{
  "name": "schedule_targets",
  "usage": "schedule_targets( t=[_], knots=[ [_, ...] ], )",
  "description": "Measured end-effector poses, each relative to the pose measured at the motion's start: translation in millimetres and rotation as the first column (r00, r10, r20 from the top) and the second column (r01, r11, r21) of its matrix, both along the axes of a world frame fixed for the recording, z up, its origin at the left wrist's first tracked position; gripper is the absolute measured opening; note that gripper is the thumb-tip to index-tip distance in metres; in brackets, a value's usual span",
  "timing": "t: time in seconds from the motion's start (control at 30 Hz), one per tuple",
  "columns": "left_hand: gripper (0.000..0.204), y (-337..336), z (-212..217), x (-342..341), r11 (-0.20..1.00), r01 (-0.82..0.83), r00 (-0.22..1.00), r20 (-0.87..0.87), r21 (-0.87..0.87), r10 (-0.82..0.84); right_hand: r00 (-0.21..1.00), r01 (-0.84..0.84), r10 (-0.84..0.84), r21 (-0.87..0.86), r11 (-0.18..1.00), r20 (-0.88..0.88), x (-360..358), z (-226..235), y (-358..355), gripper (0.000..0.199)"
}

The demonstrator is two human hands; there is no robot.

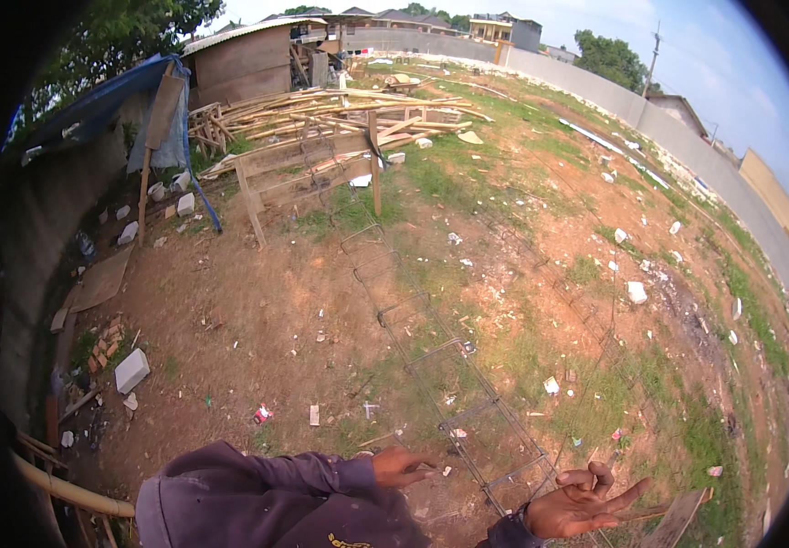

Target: The person uses pliers to bend and twist wire ties around intersecting rebar rods, securing a rectangular rebar cage on the ground. The person repeatedly positions the cage, ties joints, and adjusts the structure while other workers are visible in the background.

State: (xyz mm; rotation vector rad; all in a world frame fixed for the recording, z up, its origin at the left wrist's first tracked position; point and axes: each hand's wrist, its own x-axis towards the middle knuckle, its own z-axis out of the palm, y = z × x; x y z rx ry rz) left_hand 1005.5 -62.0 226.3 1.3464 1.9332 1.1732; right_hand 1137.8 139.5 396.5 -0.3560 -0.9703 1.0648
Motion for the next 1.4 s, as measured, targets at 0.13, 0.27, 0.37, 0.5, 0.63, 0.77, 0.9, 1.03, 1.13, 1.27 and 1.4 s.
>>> schedule_targets(
  t=[0.13, 0.27, 0.37, 0.5, 0.63, 0.77, 0.9, 1.03, 1.13, 1.27, 1.4],
  knots=[
    [0.033, -11, -1, -3, 0.992, -0.111, 0.993, 0.052, 0.056, 0.108, 0.998, 0.056, -0.055, 0.074, 0.996, -0.016, -29, 8, -13, 0.086],
    [0.034, -19, -4, -9, 0.988, -0.156, 0.984, 0.090, 0.021, 0.154, 0.997, -0.058, 0.047, 0.166, 0.984, 0.066, -61, 7, -18, 0.084],
    [0.033, -23, -4, -14, 0.981, -0.188, 0.980, 0.055, -0.041, 0.191, 0.967, -0.208, 0.199, 0.042, 0.977, 0.162, -81, 7, -23, 0.079],
    [0.032, -25, -4, -29, 0.976, -0.218, 0.976, -0.013, -0.019, 0.217, 0.999, 0.005, 0.008, 0.271, 0.963, -0.048, -96, 29, -40, 0.079],
    [0.032, -19, -1, -46, 0.923, -0.384, 0.920, 0.095, 0.033, 0.379, 0.862, -0.471, 0.380, 0.249, 0.846, 0.337, -104, 54, -49, 0.077],
    [0.027, -2, 5, -72, 0.724, -0.680, 0.604, 0.645, 0.112, 0.468, 0.889, -0.434, 0.308, 0.407, 0.803, 0.340, -115, 21, -38, 0.055],
    [0.024, 12, 14, -99, 0.647, -0.757, 0.393, 0.855, 0.092, 0.338, 0.495, -0.474, 0.525, -0.290, 0.831, 0.692, -147, -68, -44, 0.031],
    [0.024, 27, 13, -107, 0.650, -0.754, 0.367, 0.879, 0.091, 0.303, 0.398, -0.486, 0.642, -0.443, 0.753, 0.656, -169, -132, -88, 0.030],
    [0.025, 35, 3, -109, 0.696, -0.692, 0.483, 0.840, 0.193, 0.247, 0.493, -0.423, 0.591, -0.418, 0.804, 0.639, -187, -155, -104, 0.025],
    [0.026, 26, -13, -122, 0.859, -0.465, 0.839, 0.416, 0.214, 0.350, 0.685, -0.337, 0.516, -0.405, 0.850, 0.514, -194, -168, -99, 0.022],
    [0.047, 9, -22, -148, 0.912, -0.321, 0.886, 0.420, 0.256, 0.194, 0.462, -0.496, 0.790, -0.621, 0.607, 0.404, -180, -180, -100, 0.026]
  ],
)
